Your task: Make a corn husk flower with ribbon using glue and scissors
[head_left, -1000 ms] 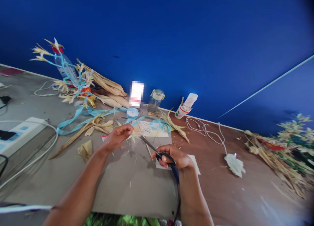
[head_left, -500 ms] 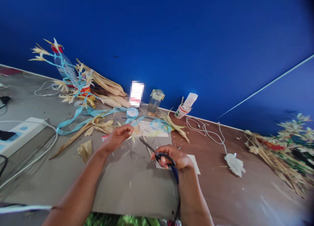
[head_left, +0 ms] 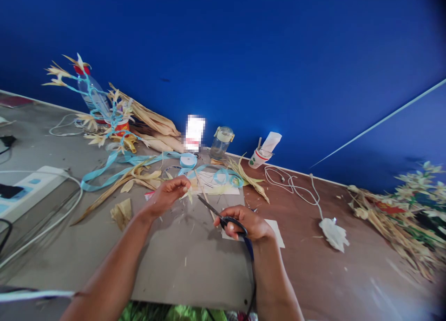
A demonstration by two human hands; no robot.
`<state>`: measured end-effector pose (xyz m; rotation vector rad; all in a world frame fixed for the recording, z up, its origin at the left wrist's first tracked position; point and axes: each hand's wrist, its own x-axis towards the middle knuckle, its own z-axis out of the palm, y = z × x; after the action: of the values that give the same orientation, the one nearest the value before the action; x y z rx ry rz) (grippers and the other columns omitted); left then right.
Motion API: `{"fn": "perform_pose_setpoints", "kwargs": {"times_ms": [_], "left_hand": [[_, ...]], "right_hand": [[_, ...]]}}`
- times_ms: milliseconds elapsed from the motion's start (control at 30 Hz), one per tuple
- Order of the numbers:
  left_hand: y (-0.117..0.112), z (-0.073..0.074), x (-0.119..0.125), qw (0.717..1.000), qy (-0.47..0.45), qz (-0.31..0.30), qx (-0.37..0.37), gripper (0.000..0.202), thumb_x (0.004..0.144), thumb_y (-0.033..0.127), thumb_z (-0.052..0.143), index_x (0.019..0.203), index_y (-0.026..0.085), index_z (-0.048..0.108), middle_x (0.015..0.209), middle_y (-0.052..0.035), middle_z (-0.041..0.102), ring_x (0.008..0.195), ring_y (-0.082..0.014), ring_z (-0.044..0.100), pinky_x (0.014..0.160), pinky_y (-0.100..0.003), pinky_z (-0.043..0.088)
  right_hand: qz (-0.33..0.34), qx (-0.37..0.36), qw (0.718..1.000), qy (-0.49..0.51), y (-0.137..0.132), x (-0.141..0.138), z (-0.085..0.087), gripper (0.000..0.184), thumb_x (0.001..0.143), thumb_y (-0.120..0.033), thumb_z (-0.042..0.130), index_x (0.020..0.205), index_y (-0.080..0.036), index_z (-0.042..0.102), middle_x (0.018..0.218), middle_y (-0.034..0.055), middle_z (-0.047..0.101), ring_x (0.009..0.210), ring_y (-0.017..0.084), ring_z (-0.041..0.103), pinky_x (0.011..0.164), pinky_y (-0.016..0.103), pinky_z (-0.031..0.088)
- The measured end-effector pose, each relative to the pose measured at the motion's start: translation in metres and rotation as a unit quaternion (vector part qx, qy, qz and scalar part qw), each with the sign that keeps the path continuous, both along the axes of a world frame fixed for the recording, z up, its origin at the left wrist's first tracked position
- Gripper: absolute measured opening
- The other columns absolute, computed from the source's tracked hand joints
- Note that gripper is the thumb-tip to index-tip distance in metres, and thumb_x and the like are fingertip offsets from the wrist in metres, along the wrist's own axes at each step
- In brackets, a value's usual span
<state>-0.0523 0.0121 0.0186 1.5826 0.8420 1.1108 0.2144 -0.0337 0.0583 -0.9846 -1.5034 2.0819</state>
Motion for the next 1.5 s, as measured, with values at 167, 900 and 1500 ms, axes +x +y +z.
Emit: {"fn": "perform_pose_setpoints", "kwargs": {"times_ms": [167,900,1500], "left_hand": [[-0.001,0.001,0.001,1.0,-0.022,0.008,-0.002,0.026,0.085,0.041,0.057,0.074,0.017,0.059,0.076,-0.002,0.051,0.073,-0.0149,0.045,0.069,-0.027,0.035],[-0.003,-0.007,0.02,0.962,-0.223,0.082,-0.135,0.03,0.067,0.041,0.075,0.081,0.018,0.063,0.072,0.0023,0.052,0.063,-0.0102,0.044,0.06,-0.024,0.034],[-0.001,-0.011,0.03,0.937,-0.287,0.139,-0.144,0.025,0.062,0.034,0.078,0.075,0.019,0.063,0.071,0.0026,0.056,0.064,-0.01,0.049,0.062,-0.022,0.038]], "right_hand": [[-0.028,0.012,0.999,-0.04,0.0,-0.002,0.002,0.037,0.068,-0.039,0.07,0.091,-0.009,0.068,0.046,-0.0056,0.05,0.043,0.005,0.036,0.046,0.02,0.025],[-0.14,0.336,0.721,-0.589,0.015,-0.063,-0.005,0.032,0.087,-0.031,0.051,0.115,-0.016,0.057,0.106,0.0145,0.069,0.099,0.026,0.065,0.079,0.032,0.045],[-0.097,0.359,0.695,-0.615,0.041,-0.089,-0.032,0.032,0.086,-0.032,0.051,0.11,-0.015,0.064,0.123,0.0184,0.053,0.09,0.026,0.067,0.075,0.036,0.05]]}}
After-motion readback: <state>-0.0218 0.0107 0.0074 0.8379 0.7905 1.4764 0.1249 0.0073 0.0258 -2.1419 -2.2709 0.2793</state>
